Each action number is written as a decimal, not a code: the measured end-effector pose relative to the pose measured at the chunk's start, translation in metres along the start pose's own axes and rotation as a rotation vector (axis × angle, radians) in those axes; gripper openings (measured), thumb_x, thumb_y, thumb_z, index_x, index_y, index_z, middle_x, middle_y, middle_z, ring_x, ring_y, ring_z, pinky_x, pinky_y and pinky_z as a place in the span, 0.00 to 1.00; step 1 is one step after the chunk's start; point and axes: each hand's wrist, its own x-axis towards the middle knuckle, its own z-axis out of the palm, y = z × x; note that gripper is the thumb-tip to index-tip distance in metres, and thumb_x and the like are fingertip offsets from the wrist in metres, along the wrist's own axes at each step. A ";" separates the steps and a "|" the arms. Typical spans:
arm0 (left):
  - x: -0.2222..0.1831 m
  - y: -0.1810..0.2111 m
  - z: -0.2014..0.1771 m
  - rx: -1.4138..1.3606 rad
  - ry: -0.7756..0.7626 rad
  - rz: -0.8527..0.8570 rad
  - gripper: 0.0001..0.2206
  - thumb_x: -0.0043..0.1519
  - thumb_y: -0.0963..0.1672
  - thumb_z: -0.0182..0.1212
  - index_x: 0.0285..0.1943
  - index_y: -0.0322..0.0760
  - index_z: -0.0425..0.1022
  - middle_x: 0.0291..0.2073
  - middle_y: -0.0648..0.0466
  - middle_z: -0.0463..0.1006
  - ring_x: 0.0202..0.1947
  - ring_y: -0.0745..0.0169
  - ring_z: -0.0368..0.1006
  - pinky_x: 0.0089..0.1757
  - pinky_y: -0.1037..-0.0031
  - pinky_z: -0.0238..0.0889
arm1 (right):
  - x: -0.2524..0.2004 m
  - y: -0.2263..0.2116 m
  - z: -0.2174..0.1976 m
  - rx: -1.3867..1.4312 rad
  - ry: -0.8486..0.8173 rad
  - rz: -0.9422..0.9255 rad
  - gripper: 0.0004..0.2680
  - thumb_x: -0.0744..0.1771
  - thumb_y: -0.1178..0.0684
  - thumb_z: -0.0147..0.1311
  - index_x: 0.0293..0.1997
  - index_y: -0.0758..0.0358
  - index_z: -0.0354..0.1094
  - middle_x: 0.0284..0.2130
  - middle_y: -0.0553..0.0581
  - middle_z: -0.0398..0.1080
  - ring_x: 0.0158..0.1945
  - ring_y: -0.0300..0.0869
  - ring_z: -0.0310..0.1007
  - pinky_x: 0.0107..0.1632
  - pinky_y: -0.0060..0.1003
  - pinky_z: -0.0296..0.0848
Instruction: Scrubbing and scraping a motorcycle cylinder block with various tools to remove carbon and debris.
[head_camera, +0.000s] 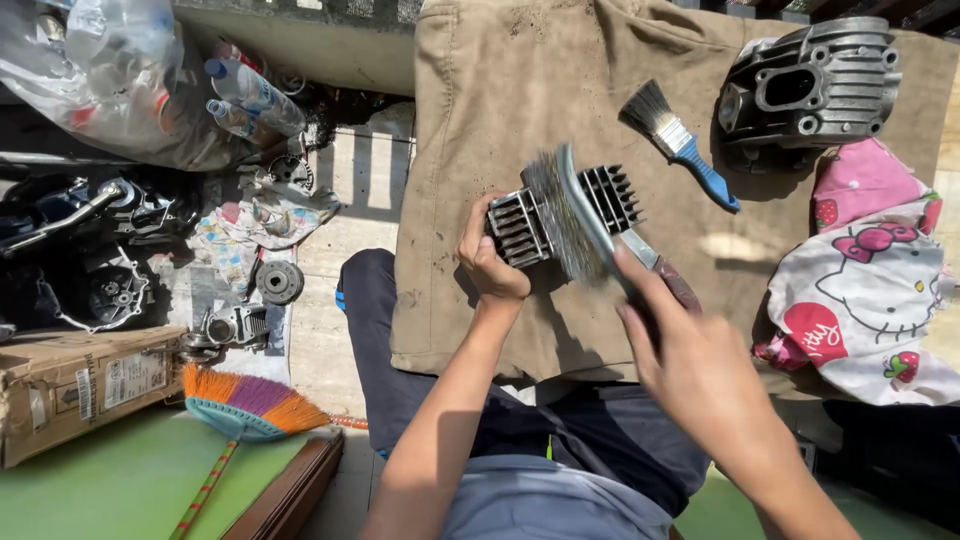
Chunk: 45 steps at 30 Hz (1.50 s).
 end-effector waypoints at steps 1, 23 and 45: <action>-0.002 -0.005 -0.002 0.007 -0.004 -0.010 0.25 0.58 0.50 0.31 0.50 0.34 0.73 0.36 0.44 0.79 0.31 0.50 0.72 0.38 0.64 0.66 | 0.018 -0.004 0.006 0.005 -0.011 0.006 0.20 0.65 0.57 0.57 0.66 0.54 0.64 0.50 0.67 0.75 0.23 0.64 0.76 0.23 0.57 0.70; -0.004 -0.020 0.011 0.002 0.133 -0.061 0.24 0.57 0.53 0.33 0.47 0.45 0.77 0.35 0.49 0.81 0.36 0.43 0.78 0.43 0.64 0.70 | 0.013 -0.014 0.000 0.132 -0.321 0.371 0.18 0.69 0.46 0.48 0.68 0.33 0.62 0.32 0.69 0.81 0.41 0.67 0.80 0.62 0.56 0.70; 0.004 0.000 0.001 0.015 0.000 0.029 0.29 0.61 0.52 0.26 0.49 0.31 0.73 0.32 0.44 0.79 0.26 0.52 0.69 0.32 0.64 0.62 | -0.029 -0.008 0.000 0.534 -0.262 0.554 0.20 0.66 0.57 0.52 0.69 0.49 0.67 0.16 0.52 0.71 0.16 0.37 0.58 0.21 0.34 0.56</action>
